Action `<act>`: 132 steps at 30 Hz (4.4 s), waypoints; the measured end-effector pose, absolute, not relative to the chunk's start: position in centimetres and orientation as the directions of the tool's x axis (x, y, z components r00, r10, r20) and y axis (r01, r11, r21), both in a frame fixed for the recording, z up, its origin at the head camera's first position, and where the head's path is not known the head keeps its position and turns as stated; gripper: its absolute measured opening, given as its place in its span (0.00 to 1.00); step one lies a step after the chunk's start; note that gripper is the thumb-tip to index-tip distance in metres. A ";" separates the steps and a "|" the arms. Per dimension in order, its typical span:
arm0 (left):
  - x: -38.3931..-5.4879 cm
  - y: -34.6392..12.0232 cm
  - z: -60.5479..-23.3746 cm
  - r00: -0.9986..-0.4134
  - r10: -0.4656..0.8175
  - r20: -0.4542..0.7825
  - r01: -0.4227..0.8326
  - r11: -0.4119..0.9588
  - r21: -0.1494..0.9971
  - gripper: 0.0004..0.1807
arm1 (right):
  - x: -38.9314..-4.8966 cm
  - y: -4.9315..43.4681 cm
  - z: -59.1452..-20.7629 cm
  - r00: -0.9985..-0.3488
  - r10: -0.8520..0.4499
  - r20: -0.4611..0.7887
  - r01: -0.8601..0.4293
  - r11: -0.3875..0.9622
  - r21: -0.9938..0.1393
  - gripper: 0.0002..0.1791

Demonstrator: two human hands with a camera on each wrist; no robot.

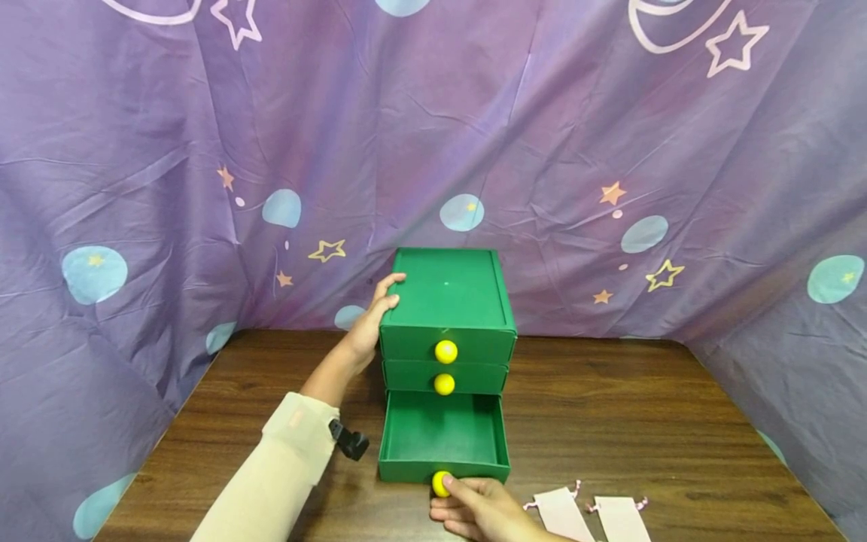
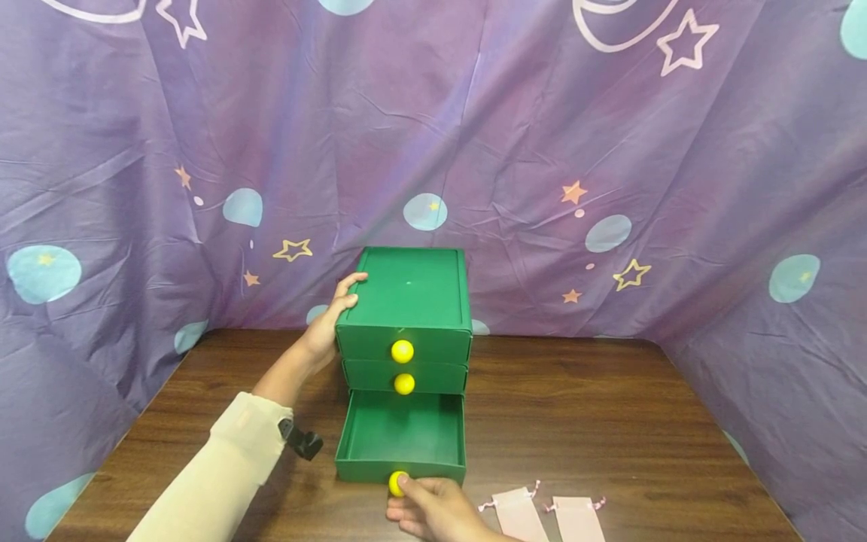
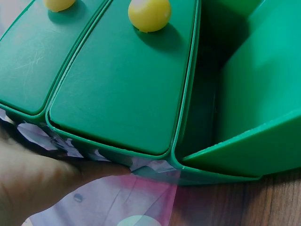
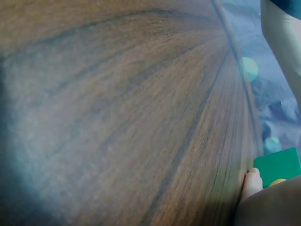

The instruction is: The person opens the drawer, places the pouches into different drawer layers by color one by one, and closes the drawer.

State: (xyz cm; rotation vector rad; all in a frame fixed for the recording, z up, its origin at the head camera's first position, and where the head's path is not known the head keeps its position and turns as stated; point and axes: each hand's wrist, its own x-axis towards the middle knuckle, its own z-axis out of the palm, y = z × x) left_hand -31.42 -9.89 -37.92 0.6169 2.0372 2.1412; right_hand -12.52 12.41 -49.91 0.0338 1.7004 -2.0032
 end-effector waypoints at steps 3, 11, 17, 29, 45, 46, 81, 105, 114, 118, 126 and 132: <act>-31.4 -9.9 -37.9 -0.909 0.362 0.206 0.187 -0.086 0.978 0.31 | -12.5 12.4 -50.0 -0.870 -0.360 -0.337 0.391 -0.088 -0.916 0.22; -31.4 -9.9 -37.9 -0.909 0.362 0.205 0.187 -0.086 0.979 0.31 | -12.3 13.0 -49.8 -0.866 -0.384 -0.320 0.364 -0.047 -0.930 0.26; -31.4 -9.9 -37.9 -0.907 0.362 0.213 0.194 -0.090 0.977 0.31 | -12.0 13.7 -49.9 -0.867 -0.410 -0.285 0.321 -0.021 -0.947 0.28; -31.4 -9.9 -37.9 -0.905 0.367 0.214 0.195 -0.088 0.977 0.30 | -11.3 14.9 -50.2 -0.871 -0.430 -0.236 0.264 -0.005 -0.964 0.31; -31.5 -9.9 -38.1 -0.909 0.358 0.213 0.197 -0.081 0.977 0.31 | -11.0 16.6 -50.4 -0.859 -0.449 -0.247 0.307 -0.064 -0.950 0.34; -31.5 -9.9 -38.1 -0.909 0.360 0.212 0.196 -0.079 0.977 0.31 | -10.9 16.8 -50.4 -0.858 -0.456 -0.238 0.297 -0.063 -0.953 0.35; -31.5 -9.9 -38.0 -0.907 0.363 0.213 0.193 -0.090 0.977 0.31 | -10.4 21.1 -51.5 -0.879 -0.456 -0.141 0.219 -0.123 -0.968 0.42; -31.4 -9.9 -38.1 -0.909 0.363 0.206 0.188 -0.085 0.979 0.31 | -9.2 24.0 -49.9 -0.984 -0.141 -0.110 0.037 0.443 -0.896 0.45; -31.4 -9.9 -38.1 -0.913 0.355 0.202 0.181 -0.091 0.979 0.31 | -9.7 25.0 -50.6 -0.971 -0.235 -0.036 -0.075 0.448 -0.891 0.44; -31.4 -9.9 -38.1 -0.912 0.353 0.206 0.188 -0.085 0.978 0.31 | -10.0 25.4 -51.0 -0.954 -0.299 -0.012 -0.121 0.422 -0.898 0.44; -31.3 -9.9 -38.1 -0.912 0.351 0.213 0.197 -0.082 0.977 0.30 | -10.6 25.8 -52.9 -0.867 -0.427 0.256 -0.381 0.240 -0.893 0.36; -31.2 -9.9 -38.0 -0.913 0.354 0.202 0.185 -0.081 0.979 0.30 | -10.7 25.8 -53.0 -0.872 -0.448 0.198 -0.294 0.157 -0.943 0.36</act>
